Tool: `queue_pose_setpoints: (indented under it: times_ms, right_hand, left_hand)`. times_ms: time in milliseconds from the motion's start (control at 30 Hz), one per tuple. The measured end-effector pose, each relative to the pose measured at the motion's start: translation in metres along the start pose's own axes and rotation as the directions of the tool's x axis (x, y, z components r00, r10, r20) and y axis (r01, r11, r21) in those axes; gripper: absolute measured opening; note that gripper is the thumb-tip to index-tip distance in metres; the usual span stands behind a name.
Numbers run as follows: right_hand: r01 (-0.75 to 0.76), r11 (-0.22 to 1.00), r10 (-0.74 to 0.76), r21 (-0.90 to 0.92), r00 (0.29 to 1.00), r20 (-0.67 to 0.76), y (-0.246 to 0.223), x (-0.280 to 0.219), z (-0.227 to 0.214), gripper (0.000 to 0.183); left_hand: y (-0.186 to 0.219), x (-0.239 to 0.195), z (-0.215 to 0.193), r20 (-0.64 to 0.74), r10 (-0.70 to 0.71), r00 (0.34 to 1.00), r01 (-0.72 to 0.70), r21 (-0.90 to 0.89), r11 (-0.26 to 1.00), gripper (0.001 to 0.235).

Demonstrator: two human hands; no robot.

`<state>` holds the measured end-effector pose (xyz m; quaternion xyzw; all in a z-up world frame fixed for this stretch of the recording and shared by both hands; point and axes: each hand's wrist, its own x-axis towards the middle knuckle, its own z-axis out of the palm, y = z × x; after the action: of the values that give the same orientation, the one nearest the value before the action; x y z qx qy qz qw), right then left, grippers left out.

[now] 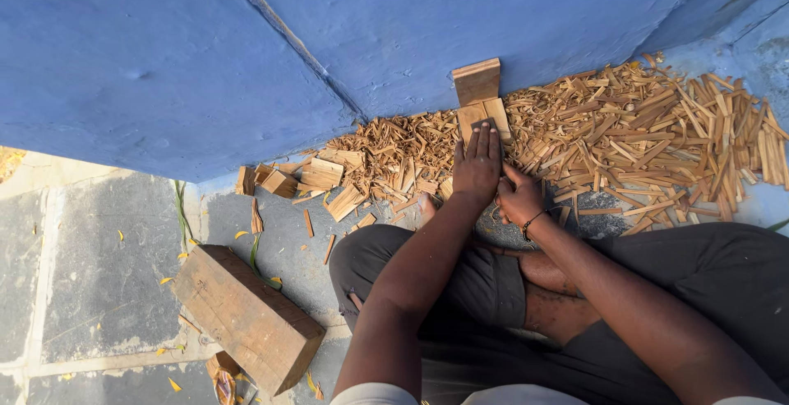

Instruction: The person sits on the floor and uses a chisel to carve a small wooden block. They repeatedly strike the chisel with a mallet to shape the wood, creating a pile of wood shavings.

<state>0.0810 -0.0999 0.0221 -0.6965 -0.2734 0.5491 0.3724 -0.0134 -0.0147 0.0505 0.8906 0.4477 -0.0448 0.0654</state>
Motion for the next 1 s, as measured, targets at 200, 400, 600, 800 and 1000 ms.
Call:
queue_pose_setpoints:
  times_ms: [200, 400, 600, 800, 1000]
  right_hand:
    - [0.025, 1.0, -0.025, 0.005, 0.999, 0.031, -0.012, 0.021, -0.002, 0.057]
    - [0.07, 0.997, -0.072, 0.038, 0.997, 0.039, -0.012, 0.04, 0.005, 0.057]
    - [0.196, 0.958, -0.182, 0.211, 0.98, -0.083, 0.004, 0.033, -0.001, 0.055]
    - [0.294, 0.907, -0.237, 0.302, 0.948, -0.213, 0.011, 0.019, -0.016, 0.057]
    - [0.205, 0.941, -0.161, 0.269, 0.971, -0.178, 0.007, 0.011, -0.009, 0.057]
  left_hand:
    - [-0.012, 0.035, 0.022, -0.019, 0.005, 1.0, -0.004, 0.049, 0.999, 0.07]
    - [-0.021, 0.054, 0.017, -0.061, 0.009, 0.998, -0.006, 0.051, 0.999, 0.07]
    - [-0.021, 0.032, -0.006, -0.229, -0.144, 0.963, 0.098, -0.201, 0.975, 0.082]
    - [-0.038, 0.037, 0.009, -0.322, -0.112, 0.94, 0.01, -0.305, 0.952, 0.057]
    - [-0.032, 0.045, 0.013, -0.364, -0.084, 0.927, -0.085, -0.424, 0.902, 0.025]
